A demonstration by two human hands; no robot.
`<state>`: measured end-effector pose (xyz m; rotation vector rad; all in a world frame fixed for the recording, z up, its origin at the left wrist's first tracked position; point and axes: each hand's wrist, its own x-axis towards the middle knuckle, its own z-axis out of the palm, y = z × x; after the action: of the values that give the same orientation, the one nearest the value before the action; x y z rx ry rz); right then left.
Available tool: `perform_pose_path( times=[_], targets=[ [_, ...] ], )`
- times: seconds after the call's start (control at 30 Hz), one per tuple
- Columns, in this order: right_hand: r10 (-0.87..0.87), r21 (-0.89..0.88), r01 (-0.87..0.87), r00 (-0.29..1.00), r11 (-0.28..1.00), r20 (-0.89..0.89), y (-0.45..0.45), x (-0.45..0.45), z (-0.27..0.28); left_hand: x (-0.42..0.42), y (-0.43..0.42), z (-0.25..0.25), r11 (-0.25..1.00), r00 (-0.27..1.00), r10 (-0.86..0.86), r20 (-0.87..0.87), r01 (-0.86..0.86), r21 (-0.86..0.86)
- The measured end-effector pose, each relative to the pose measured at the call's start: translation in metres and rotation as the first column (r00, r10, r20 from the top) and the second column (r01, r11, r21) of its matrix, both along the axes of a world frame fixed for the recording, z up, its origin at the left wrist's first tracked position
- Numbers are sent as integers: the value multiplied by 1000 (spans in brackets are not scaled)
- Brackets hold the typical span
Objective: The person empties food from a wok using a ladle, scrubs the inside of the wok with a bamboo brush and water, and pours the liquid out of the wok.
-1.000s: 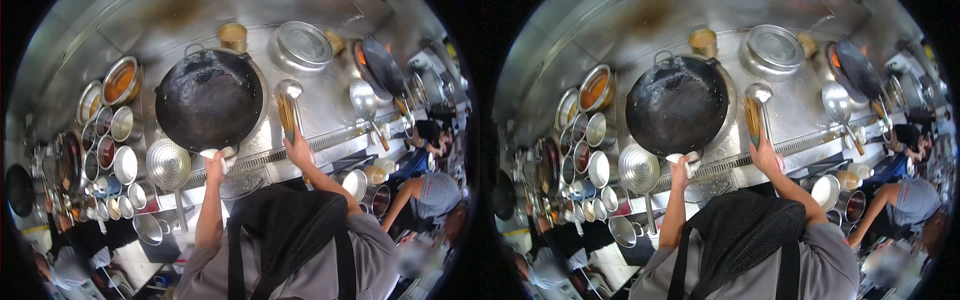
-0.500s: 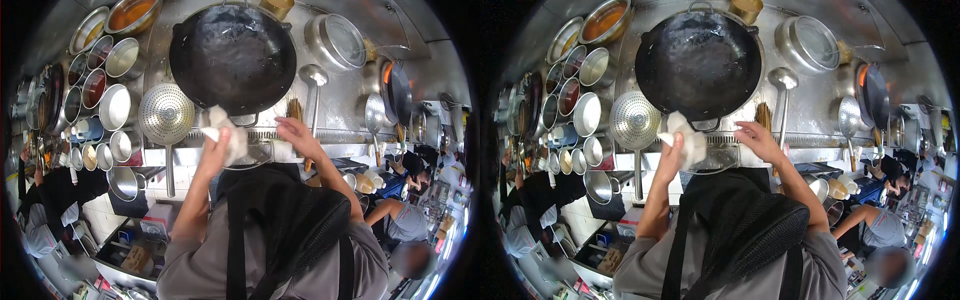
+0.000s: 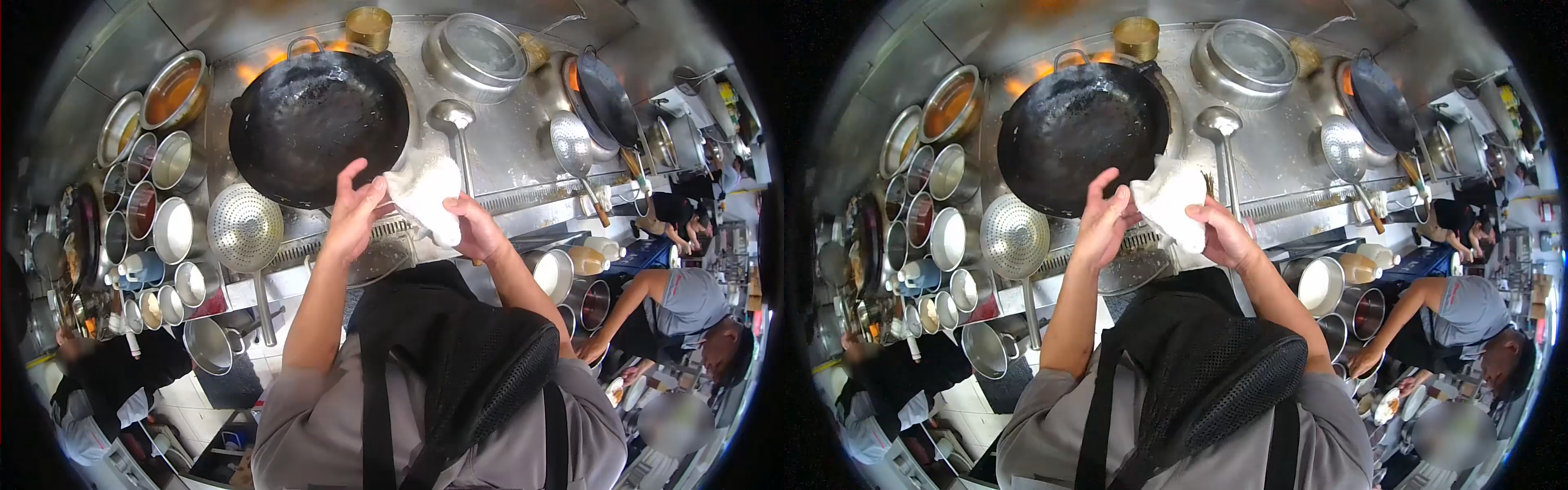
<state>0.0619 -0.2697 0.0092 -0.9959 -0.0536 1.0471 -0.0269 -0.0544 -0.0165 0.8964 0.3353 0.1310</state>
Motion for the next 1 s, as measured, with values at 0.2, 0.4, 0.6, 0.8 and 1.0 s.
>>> perform_pose_path(
  times=[0.2, 0.4, 0.6, 0.8, 1.0],
  targets=[
    [79, -15, -82, 989, 997, -122, -22, 11, -16, 4, -15, -12, 990, 999, 16, -42, -21, -140],
    [153, 183, -89, 913, 979, -379, -52, 14, -32, -16, -54, -14, 940, 959, -260, 114, 224, 258],
    [184, 250, -49, 813, 967, -553, -72, 21, -55, -15, -110, -18, 566, 989, -129, 76, 10, 824],
    [330, 287, -205, 796, 936, -507, -94, 7, -67, -37, -95, 20, 288, 981, -77, 180, -150, 946],
    [643, -319, -598, 764, 735, 48, -96, -31, -69, -56, -90, 118, 70, 959, -236, 159, -146, 987]
  ],
)
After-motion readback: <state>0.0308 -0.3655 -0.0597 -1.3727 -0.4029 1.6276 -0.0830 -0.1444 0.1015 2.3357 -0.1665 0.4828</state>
